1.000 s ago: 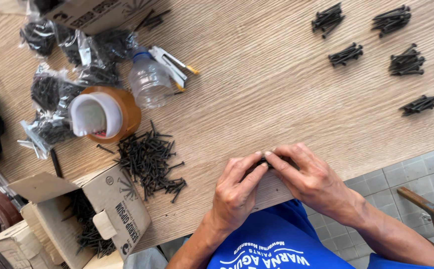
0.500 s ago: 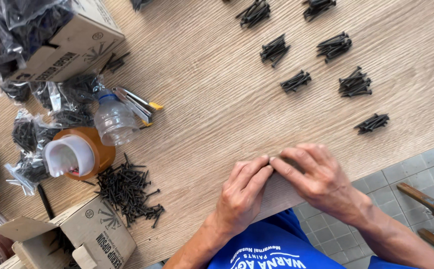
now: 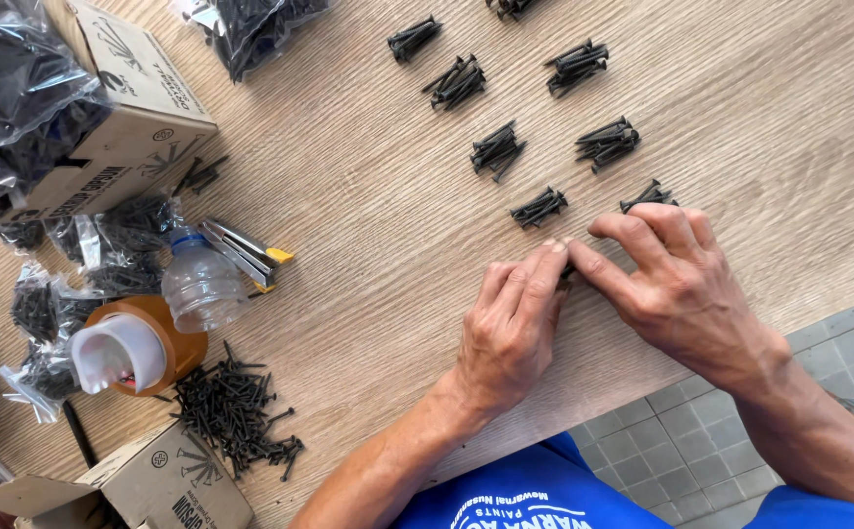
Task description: The person sorts black screws from a cardboard box onto a wooden table, arranging them into small piles. The person repeatedly picks up screws and places them in organized groups on the table surface.
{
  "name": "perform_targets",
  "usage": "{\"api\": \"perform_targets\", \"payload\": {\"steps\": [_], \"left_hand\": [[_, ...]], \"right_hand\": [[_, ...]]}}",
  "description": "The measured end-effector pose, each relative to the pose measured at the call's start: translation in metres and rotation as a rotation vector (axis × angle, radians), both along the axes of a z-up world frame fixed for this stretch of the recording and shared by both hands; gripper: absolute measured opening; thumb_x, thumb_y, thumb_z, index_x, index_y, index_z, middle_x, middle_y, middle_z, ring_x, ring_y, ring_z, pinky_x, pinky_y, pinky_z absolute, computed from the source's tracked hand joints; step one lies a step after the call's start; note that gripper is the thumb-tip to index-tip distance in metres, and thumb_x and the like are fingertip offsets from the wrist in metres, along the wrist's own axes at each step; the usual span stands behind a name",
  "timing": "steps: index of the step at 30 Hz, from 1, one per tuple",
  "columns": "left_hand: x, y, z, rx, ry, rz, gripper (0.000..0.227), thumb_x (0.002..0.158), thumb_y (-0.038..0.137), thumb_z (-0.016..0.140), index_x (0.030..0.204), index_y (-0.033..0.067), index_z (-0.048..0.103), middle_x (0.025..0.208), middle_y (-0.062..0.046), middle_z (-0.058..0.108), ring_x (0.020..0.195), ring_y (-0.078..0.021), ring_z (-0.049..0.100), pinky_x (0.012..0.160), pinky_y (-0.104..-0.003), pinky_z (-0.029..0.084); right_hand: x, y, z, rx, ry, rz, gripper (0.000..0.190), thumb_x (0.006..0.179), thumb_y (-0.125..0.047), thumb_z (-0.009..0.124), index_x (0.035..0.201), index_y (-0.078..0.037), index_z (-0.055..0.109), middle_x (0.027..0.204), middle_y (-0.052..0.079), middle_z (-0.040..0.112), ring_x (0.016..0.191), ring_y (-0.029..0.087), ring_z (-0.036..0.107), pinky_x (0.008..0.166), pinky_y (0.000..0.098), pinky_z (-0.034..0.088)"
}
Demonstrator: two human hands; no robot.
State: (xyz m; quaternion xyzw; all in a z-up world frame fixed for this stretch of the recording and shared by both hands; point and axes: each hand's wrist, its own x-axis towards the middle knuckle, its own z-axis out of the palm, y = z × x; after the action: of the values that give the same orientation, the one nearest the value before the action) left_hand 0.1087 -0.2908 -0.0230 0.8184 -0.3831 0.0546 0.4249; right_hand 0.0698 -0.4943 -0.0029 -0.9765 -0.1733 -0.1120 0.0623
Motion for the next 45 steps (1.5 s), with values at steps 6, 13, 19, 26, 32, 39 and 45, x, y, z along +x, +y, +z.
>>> {"api": "perform_targets", "payload": {"steps": [6,13,19,26,32,39,45], "left_hand": [[0.0,0.001,-0.004,-0.009,0.011,0.008,0.025,0.111,0.002,0.063,0.133,-0.0094,0.061,0.135,-0.03,0.067,0.101,-0.0424,0.072,0.091,-0.048,0.06],[-0.001,0.003,-0.009,-0.006,0.032,-0.032,0.031,0.111,0.005,0.064,0.137,-0.0105,0.057,0.138,-0.032,0.065,0.11,-0.0446,0.072,0.096,-0.05,0.058],[-0.003,0.007,-0.009,-0.01,0.027,-0.032,0.034,0.111,0.008,0.066,0.138,-0.01,0.056,0.139,-0.032,0.063,0.113,-0.0448,0.071,0.098,-0.051,0.058],[-0.02,0.052,0.013,-0.042,0.058,0.036,0.033,0.111,0.006,0.067,0.139,-0.0072,0.057,0.139,-0.028,0.062,0.113,-0.0424,0.072,0.098,-0.048,0.062],[-0.044,0.14,0.031,-0.072,-0.005,0.163,0.014,0.109,-0.002,0.06,0.121,-0.0041,0.066,0.111,-0.018,0.07,0.087,-0.0338,0.071,0.077,-0.042,0.059],[-0.064,0.241,0.044,0.192,-0.208,0.651,0.016,0.105,0.017,0.068,0.106,0.0041,0.076,0.103,-0.01,0.075,0.09,-0.0311,0.064,0.083,-0.044,0.052],[-0.065,0.302,0.037,0.256,-0.128,0.753,0.025,0.108,0.011,0.062,0.128,-0.0033,0.069,0.129,-0.02,0.07,0.116,-0.0405,0.065,0.104,-0.052,0.054]], "right_hand": [[0.004,-0.008,0.0,0.023,0.016,0.041,0.023,0.11,-0.021,0.065,0.131,-0.019,0.074,0.126,0.006,0.067,0.111,0.03,0.062,0.091,0.0429,0.051],[-0.001,-0.012,-0.004,0.041,0.042,0.014,0.03,0.108,-0.039,0.066,0.131,-0.021,0.073,0.127,0.004,0.066,0.115,0.029,0.062,0.092,0.0432,0.051],[-0.006,-0.01,0.004,-0.006,0.014,0.003,0.034,0.105,-0.042,0.072,0.131,-0.019,0.075,0.128,0.006,0.067,0.114,0.028,0.062,0.091,0.042,0.051],[-0.02,0.028,0.012,0.238,-0.031,0.031,0.032,0.103,-0.025,0.083,0.13,-0.01,0.075,0.124,0.012,0.069,0.108,0.032,0.066,0.096,0.0468,0.052],[-0.02,0.128,-0.006,0.49,0.162,0.379,0.02,0.104,-0.01,0.066,0.121,0.001,0.067,0.117,0.019,0.065,0.096,0.034,0.065,0.087,0.0459,0.055],[0.003,0.242,-0.003,0.361,0.348,0.576,0.016,0.106,-0.009,0.056,0.12,-0.004,0.06,0.103,0.014,0.055,0.078,0.03,0.059,0.064,0.0429,0.053],[0.031,0.328,-0.014,0.429,0.241,0.422,0.042,0.1,-0.019,0.075,0.139,-0.013,0.061,0.126,0.018,0.058,0.098,0.035,0.069,0.082,0.0431,0.06]]}}
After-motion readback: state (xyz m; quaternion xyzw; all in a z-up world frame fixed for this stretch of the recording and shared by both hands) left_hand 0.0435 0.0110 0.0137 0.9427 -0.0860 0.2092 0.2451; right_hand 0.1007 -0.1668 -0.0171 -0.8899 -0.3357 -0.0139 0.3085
